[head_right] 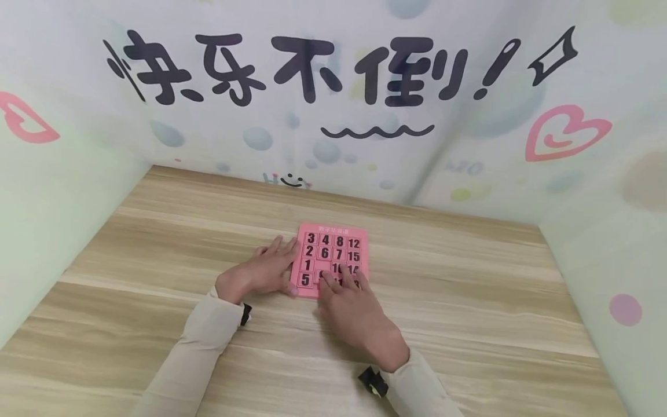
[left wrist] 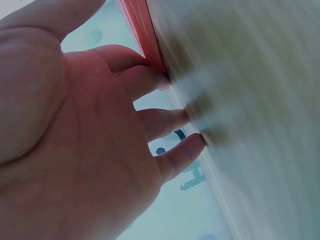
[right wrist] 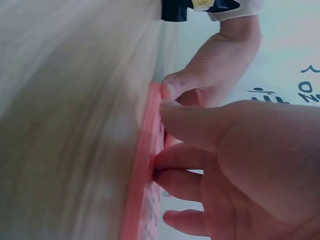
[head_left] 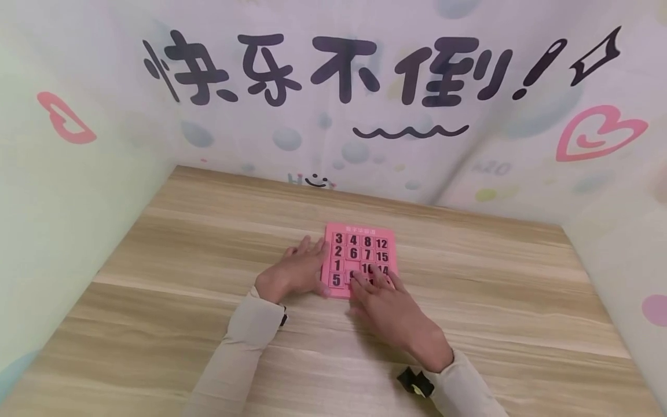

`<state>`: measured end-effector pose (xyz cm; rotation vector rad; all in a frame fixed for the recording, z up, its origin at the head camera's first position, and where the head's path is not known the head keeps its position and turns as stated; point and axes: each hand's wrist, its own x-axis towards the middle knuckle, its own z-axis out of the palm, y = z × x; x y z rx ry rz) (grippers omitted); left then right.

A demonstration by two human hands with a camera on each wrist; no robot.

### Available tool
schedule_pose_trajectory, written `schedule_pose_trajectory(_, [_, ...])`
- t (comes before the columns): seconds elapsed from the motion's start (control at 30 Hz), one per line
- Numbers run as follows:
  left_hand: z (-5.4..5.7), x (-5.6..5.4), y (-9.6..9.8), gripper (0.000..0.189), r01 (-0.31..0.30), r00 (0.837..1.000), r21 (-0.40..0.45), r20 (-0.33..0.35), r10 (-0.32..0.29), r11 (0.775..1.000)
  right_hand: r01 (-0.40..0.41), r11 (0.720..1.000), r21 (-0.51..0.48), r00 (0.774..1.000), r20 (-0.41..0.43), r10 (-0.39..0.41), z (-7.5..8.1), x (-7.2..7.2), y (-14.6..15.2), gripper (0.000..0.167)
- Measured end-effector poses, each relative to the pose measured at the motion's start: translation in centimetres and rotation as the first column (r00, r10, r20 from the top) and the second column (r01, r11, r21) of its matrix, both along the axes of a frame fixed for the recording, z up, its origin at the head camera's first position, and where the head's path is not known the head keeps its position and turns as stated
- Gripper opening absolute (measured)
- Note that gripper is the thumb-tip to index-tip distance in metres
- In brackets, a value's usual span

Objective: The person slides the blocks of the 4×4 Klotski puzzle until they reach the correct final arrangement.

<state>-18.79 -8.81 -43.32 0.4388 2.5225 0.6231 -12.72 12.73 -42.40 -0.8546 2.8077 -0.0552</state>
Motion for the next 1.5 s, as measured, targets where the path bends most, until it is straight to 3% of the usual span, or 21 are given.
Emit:
schedule_pose_trajectory(0.4, [0.2,0.2,0.0,0.105,-0.002,1.0,0.007,-0.001,0.002,1.0,0.022,1.0,-0.022,0.998,-0.067,-0.023,-1.3,-1.0,-0.1,0.062])
schedule_pose_trajectory(0.6, [0.3,0.2,-0.1,0.107,-0.003,1.0,-0.005,-0.001,0.003,1.0,-0.011,1.0,-0.022,0.997,-0.071,0.009,-0.2,-1.0,0.6,0.056])
schedule_pose_trajectory(0.8, [0.3,0.0,0.0,0.108,0.001,1.0,-0.001,0.001,-0.001,1.0,0.019,1.0,0.016,1.0,0.013,-0.019,1.6,-0.4,1.4,0.054])
schedule_pose_trajectory(0.93, [0.3,-0.1,0.0,0.108,0.004,1.0,-0.004,-0.003,-0.004,1.0,-0.013,0.998,0.056,0.998,0.062,0.01,2.1,-0.2,1.4,0.05])
schedule_pose_trajectory(1.17, [0.3,0.0,0.0,0.109,0.003,1.0,0.001,-0.004,-0.003,1.0,-0.036,0.996,0.086,0.999,0.044,0.032,1.8,0.1,0.8,0.045])
schedule_pose_trajectory(1.5, [0.2,-0.1,0.0,0.108,0.012,1.0,-0.016,-0.007,-0.012,1.0,-0.001,0.999,0.038,0.998,0.067,-0.002,1.0,0.4,-0.1,0.056])
